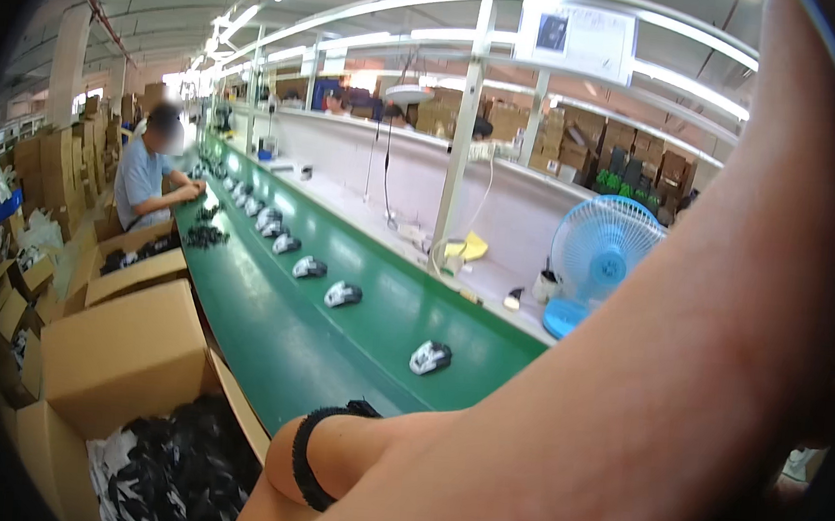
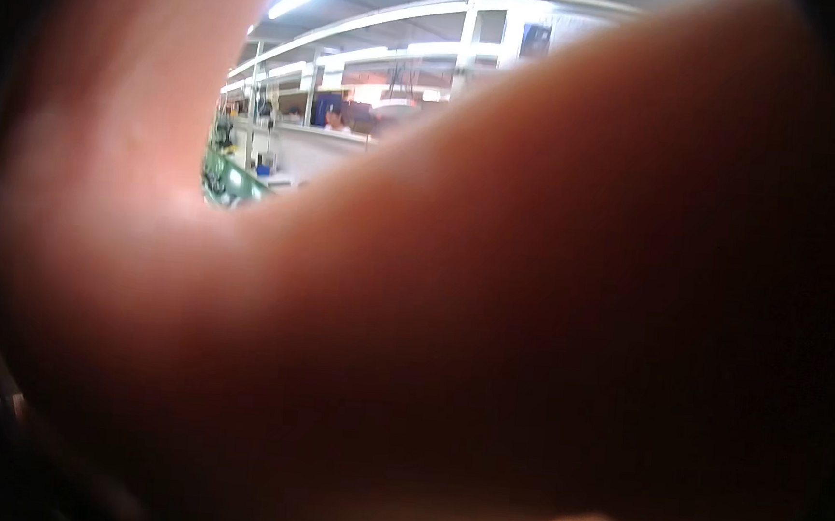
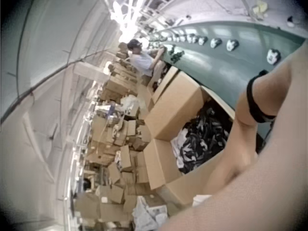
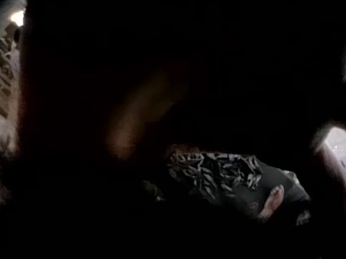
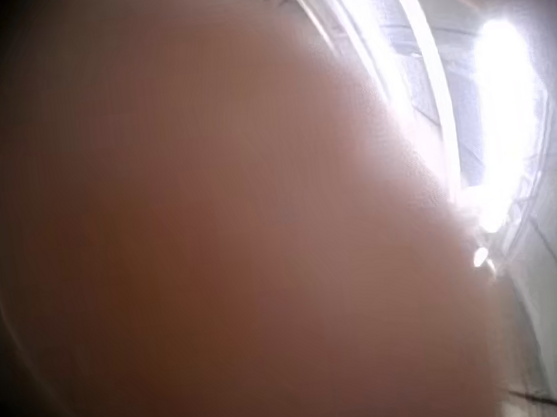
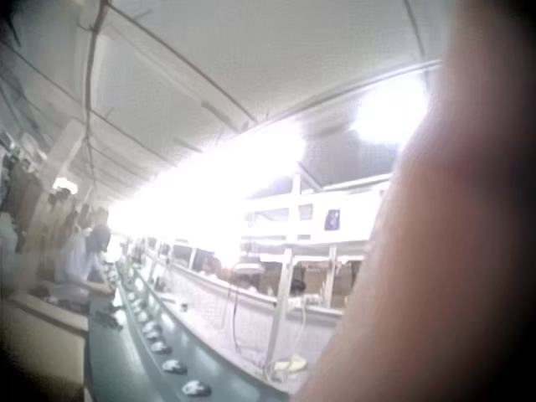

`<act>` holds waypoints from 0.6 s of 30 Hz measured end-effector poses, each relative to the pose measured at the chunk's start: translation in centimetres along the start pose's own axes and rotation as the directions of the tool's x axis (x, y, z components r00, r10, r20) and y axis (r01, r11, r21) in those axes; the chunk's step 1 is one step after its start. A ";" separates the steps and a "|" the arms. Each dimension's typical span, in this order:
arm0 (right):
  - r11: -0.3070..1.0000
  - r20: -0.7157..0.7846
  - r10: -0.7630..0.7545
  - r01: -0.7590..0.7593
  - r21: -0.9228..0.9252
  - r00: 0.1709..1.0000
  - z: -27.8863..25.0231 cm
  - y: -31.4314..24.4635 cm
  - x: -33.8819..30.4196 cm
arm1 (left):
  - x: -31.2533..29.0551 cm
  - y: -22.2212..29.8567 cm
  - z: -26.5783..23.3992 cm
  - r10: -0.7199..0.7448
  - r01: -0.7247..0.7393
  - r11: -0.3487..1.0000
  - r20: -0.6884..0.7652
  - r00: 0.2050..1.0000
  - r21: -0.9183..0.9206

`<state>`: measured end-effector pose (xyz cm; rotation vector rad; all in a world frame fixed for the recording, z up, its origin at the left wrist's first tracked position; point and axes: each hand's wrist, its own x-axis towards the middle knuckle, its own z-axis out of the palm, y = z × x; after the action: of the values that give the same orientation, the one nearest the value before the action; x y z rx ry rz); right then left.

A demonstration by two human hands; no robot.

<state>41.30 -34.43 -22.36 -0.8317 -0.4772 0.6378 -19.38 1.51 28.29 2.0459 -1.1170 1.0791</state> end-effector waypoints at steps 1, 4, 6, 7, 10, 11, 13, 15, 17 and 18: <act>0.996 0.006 0.018 -0.018 -0.085 1.000 2.1 -0.4 -0.9 | -1.4 -1.4 0.9 -0.026 0.025 0.999 -0.035 0.999 -0.032; 0.971 -0.187 -0.031 -0.014 -0.237 0.982 5.1 0.4 -1.5 | -4.5 -3.4 4.3 -0.154 0.133 0.976 -0.113 0.982 -0.174; 0.837 -0.233 0.308 -0.145 0.528 0.922 -8.4 -4.6 1.2 | -6.7 -1.9 4.6 -0.148 0.089 0.943 -0.164 0.975 -0.321; 0.828 -0.253 0.340 -0.161 0.536 0.906 -9.0 -4.8 2.8 | -7.2 -2.0 5.4 -0.182 0.117 0.935 -0.170 0.968 -0.335; 0.858 -0.228 0.305 -0.163 0.487 0.925 -9.6 -2.5 0.4 | -8.5 -1.6 7.4 -0.237 0.156 0.919 -0.191 0.953 -0.362; 0.865 -0.194 0.296 -0.177 0.469 0.935 -8.5 -1.9 -0.2 | -8.7 -1.8 8.1 -0.249 0.163 0.915 -0.198 0.948 -0.368; 0.981 -0.187 0.159 -0.134 0.140 0.969 -3.1 -0.8 -1.7 | -9.4 -1.9 9.3 -0.276 0.182 0.907 -0.210 0.938 -0.379; 0.986 -0.095 0.077 -0.090 -0.142 0.992 7.7 0.7 -4.6 | -9.9 -2.2 10.4 -0.331 0.230 0.891 -0.215 0.919 -0.391; 0.988 -0.114 0.047 -0.062 -0.138 0.992 8.9 -0.5 -5.8 | -9.0 -3.2 10.8 -0.309 0.196 0.854 -0.168 0.936 -0.481; 0.985 -0.158 0.029 -0.055 -0.163 0.987 9.5 0.4 -4.8 | -8.5 -3.5 11.2 -0.339 0.220 0.828 -0.148 0.929 -0.516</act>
<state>31.87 -32.57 -17.77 -1.0441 -0.3755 0.5717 -14.85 -1.89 14.95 1.5666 -0.8267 0.7619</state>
